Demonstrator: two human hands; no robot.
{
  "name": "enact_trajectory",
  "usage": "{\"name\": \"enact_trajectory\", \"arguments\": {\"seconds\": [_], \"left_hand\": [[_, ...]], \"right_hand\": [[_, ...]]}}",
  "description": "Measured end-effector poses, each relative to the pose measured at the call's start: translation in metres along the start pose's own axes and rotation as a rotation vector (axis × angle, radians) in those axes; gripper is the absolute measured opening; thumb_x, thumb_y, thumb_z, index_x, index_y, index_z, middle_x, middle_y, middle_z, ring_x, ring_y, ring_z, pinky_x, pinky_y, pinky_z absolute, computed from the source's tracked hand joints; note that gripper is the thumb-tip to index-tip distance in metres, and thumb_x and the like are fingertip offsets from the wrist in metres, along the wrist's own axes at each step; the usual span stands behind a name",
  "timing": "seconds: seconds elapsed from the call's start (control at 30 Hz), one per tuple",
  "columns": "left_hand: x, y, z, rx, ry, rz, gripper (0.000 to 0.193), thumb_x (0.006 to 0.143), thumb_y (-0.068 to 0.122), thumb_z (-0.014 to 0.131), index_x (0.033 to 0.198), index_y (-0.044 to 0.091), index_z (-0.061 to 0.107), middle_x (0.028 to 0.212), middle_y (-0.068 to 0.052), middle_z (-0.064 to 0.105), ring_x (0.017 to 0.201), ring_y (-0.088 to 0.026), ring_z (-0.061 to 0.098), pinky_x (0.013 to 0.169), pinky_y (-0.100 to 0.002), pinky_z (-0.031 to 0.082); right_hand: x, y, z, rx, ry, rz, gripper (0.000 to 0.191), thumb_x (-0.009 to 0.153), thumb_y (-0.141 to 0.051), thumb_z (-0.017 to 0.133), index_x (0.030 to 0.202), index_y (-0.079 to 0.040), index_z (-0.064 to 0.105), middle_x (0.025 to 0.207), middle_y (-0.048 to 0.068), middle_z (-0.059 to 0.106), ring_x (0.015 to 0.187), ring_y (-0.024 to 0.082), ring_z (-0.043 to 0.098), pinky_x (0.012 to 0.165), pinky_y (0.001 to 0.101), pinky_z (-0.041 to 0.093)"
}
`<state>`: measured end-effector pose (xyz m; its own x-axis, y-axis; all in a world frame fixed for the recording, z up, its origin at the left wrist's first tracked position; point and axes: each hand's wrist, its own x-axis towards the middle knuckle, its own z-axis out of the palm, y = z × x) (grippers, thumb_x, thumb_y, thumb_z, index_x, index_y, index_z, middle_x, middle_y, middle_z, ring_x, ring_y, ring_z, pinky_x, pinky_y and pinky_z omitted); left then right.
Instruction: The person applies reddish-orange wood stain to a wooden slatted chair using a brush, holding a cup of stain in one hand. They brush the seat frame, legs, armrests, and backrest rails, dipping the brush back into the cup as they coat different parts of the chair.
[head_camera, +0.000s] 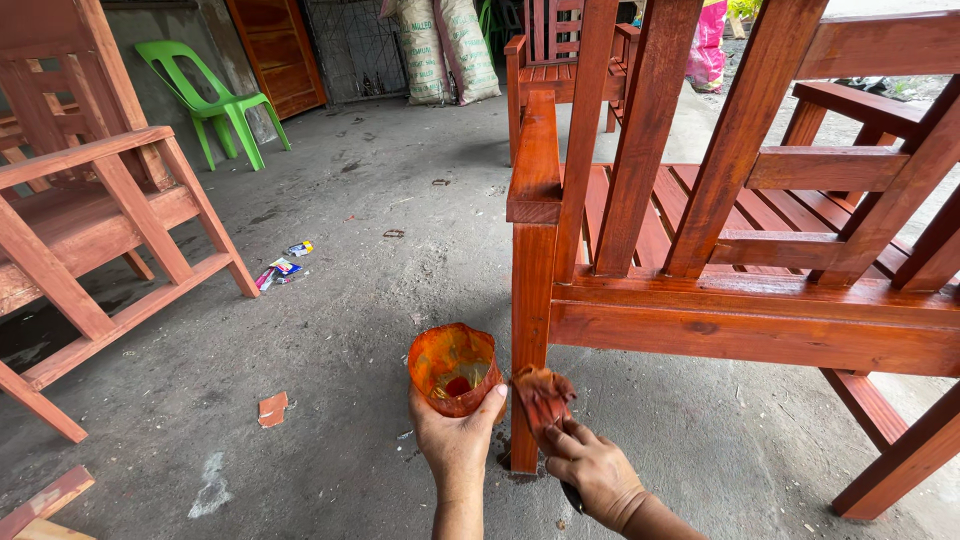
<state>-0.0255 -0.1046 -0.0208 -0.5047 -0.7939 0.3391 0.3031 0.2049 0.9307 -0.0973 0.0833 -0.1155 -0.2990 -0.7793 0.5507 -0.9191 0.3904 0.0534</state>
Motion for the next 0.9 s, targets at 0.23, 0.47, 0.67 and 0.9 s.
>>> {"name": "enact_trajectory", "arguments": {"seconds": [0.23, 0.47, 0.67, 0.9], "left_hand": [[0.001, 0.004, -0.008, 0.072, 0.007, 0.007, 0.096, 0.062, 0.010, 0.095, 0.141, 0.004, 0.039, 0.133, -0.017, 0.051, 0.124, -0.027, 0.059, 0.103, -0.040, 0.057], [0.010, -0.006, -0.013, -0.131, 0.058, 0.140, 0.093, 0.062, 0.007, 0.092, 0.139, 0.003, 0.042, 0.135, -0.014, 0.055, 0.124, -0.027, 0.062, 0.104, -0.041, 0.058], [0.006, -0.015, -0.008, -0.068, 0.049, 0.145, 0.091, 0.061, 0.007, 0.095, 0.137, 0.001, 0.044, 0.134, -0.014, 0.057, 0.122, -0.026, 0.063, 0.105, -0.039, 0.056], [0.007, -0.035, -0.009, 0.092, 0.038, 0.135, 0.092, 0.061, 0.017, 0.098, 0.136, 0.002, 0.047, 0.133, -0.015, 0.057, 0.122, -0.026, 0.063, 0.105, -0.040, 0.056]], "right_hand": [[0.008, -0.018, -0.035, 0.269, -0.159, 0.123, 0.015, 0.081, -0.009, 0.071, 0.093, -0.018, 0.074, 0.119, 0.004, 0.072, 0.112, 0.027, 0.068, 0.091, 0.0388, 0.058], [0.113, -0.001, -0.160, -0.093, 0.664, -0.157, 0.012, 0.082, -0.012, 0.074, 0.091, -0.020, 0.076, 0.134, 0.013, 0.067, 0.127, 0.039, 0.061, 0.099, 0.0400, 0.059], [0.134, 0.001, -0.157, -0.258, 0.538, -0.066, 0.009, 0.076, -0.019, 0.071, 0.085, -0.017, 0.074, 0.140, 0.013, 0.064, 0.130, 0.042, 0.058, 0.101, 0.0449, 0.056], [0.058, -0.012, -0.038, -0.246, 0.264, -0.069, 0.006, 0.081, -0.020, 0.067, 0.080, -0.020, 0.073, 0.142, 0.011, 0.060, 0.127, 0.039, 0.058, 0.085, 0.0444, 0.056]]}}
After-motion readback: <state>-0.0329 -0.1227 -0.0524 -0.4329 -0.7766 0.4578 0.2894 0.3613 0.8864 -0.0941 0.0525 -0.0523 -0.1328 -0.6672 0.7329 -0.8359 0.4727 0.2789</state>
